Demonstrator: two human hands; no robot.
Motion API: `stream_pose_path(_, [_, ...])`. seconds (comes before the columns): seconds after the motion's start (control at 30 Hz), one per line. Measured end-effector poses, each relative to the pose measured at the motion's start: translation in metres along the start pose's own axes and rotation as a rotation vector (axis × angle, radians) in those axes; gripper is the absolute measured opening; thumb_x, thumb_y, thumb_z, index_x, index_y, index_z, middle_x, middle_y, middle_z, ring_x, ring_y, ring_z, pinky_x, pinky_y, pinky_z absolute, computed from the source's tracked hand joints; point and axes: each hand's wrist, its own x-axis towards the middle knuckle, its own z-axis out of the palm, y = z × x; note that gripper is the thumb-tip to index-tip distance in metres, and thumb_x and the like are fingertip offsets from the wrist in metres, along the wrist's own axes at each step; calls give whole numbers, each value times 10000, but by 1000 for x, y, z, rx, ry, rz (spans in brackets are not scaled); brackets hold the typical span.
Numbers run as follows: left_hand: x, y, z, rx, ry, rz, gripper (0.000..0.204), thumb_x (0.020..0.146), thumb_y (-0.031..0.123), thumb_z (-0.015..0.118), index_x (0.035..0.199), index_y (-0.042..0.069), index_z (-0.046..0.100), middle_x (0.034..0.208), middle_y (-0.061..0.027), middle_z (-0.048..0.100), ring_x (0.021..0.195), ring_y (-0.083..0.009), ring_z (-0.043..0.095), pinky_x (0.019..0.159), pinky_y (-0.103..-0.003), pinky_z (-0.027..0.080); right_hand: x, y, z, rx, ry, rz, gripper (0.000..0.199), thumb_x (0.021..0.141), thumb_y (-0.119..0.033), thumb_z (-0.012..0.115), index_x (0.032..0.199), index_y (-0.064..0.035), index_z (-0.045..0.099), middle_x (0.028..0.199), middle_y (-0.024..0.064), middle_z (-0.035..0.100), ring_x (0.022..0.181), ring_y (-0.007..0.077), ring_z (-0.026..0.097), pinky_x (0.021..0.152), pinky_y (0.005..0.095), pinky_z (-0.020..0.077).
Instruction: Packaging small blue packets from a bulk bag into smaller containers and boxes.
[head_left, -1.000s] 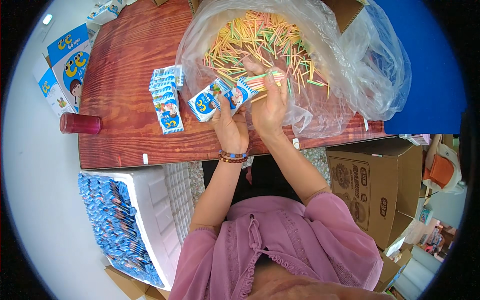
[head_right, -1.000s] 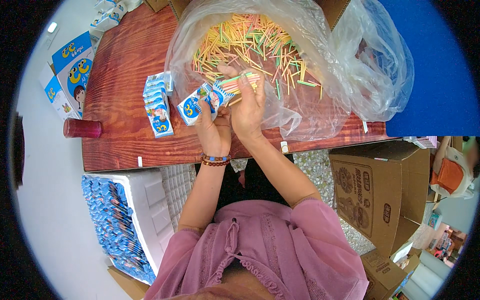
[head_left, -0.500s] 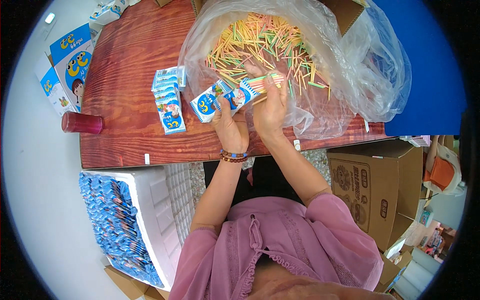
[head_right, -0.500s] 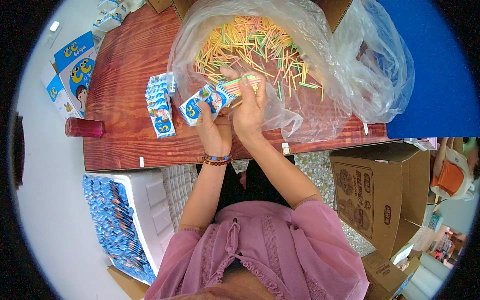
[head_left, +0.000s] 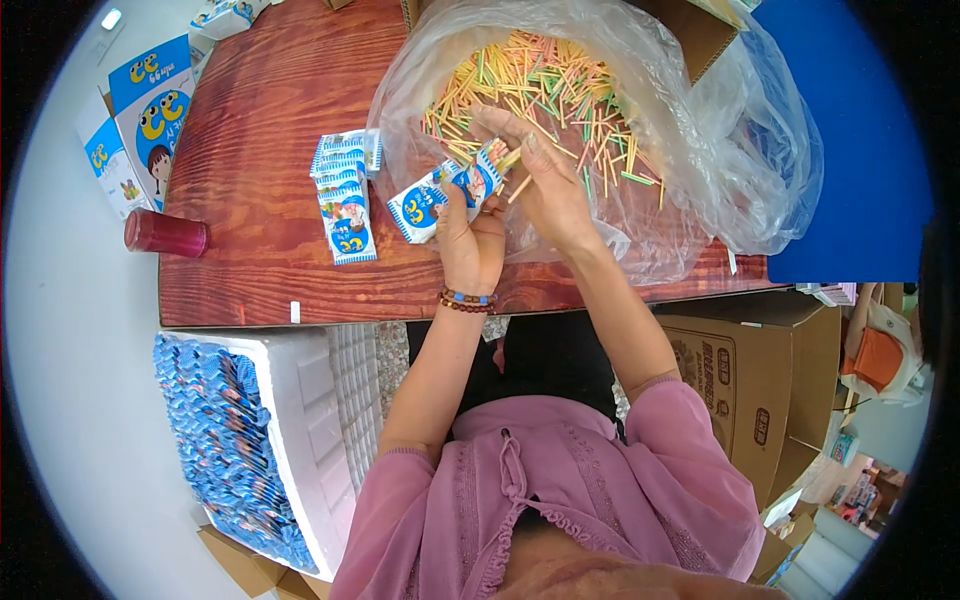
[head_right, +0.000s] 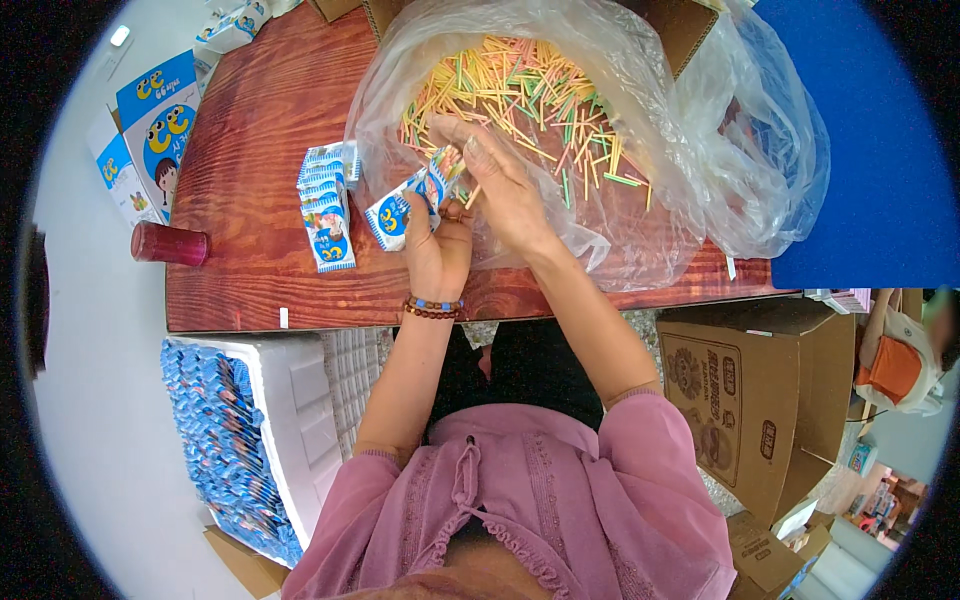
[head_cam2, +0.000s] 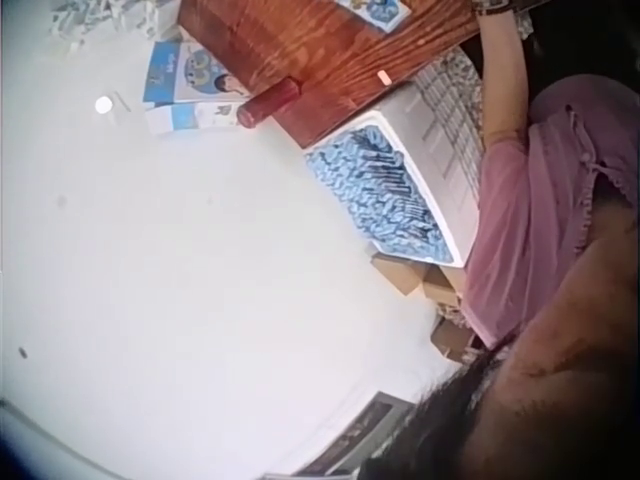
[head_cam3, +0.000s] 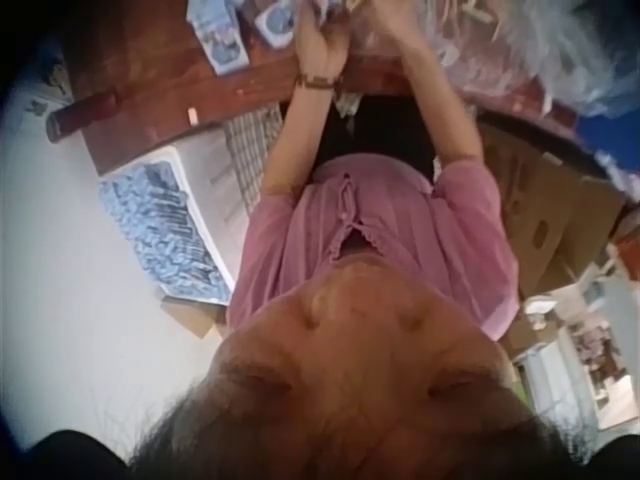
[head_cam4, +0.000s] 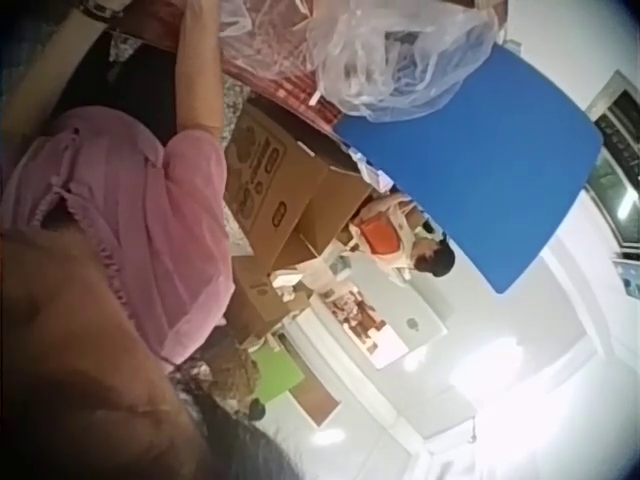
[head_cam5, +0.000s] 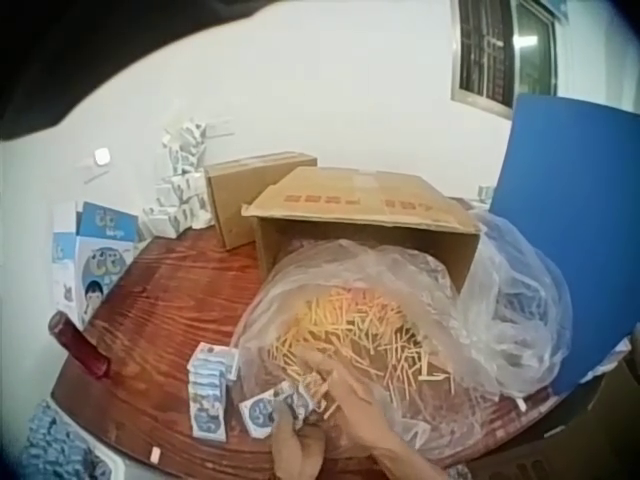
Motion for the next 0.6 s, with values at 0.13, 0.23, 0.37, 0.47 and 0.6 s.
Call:
stream_pose_path(0.13, [-6, -5, 11, -65, -14, -6, 323, 942, 267, 600, 1214, 104, 539, 1181, -32, 615, 1020, -152, 581, 853, -294, 469, -1, -12, 1, -147, -160, -58, 447, 999, -215, 434, 1387, 5, 425, 1396, 137, 477, 1345, 230, 382, 1116, 345, 275])
stream_pose_path(0.23, [-10, -7, 18, -127, -1, -63, 397, 926, 288, 618, 1260, 103, 511, 1218, -44, 601, 1027, -169, 586, 872, -308, 481, 0, -27, 11, -489, -188, -66, 460, 990, -204, 447, 1404, -8, 408, 1419, 139, 455, 1376, 234, 335, 1128, 356, 251])
stream_pose_path(0.37, [-4, -1, 6, -160, -61, -109, 402, 915, 305, 628, 1244, 100, 523, 1203, -41, 605, 1017, -173, 591, 844, -319, 492, -1, -24, 9, -420, -103, -117, 557, 999, -391, 435, 1387, 8, 415, 1392, 167, 456, 1310, 232, 416, 1092, 364, 312])
stream_pose_path(0.47, [0, 1, 0, -249, -95, -130, 415, 904, 325, 638, 1238, 102, 532, 1189, -38, 607, 994, -177, 596, 820, -324, 498, -6, -33, -3, -421, 101, 54, 389, 971, -257, 533, 1247, 17, 539, 912, 18, 594, 821, 93, 559, 745, 233, 453])
stream_pose_path(0.6, [-8, -2, 22, -146, -9, -136, 403, 909, 314, 638, 1239, 104, 538, 1177, -25, 607, 1001, -159, 583, 810, -315, 491, -17, -7, 0, -755, 132, 86, 322, 840, -60, 684, 1149, -11, 607, 834, -7, 573, 748, 70, 514, 678, 225, 418])
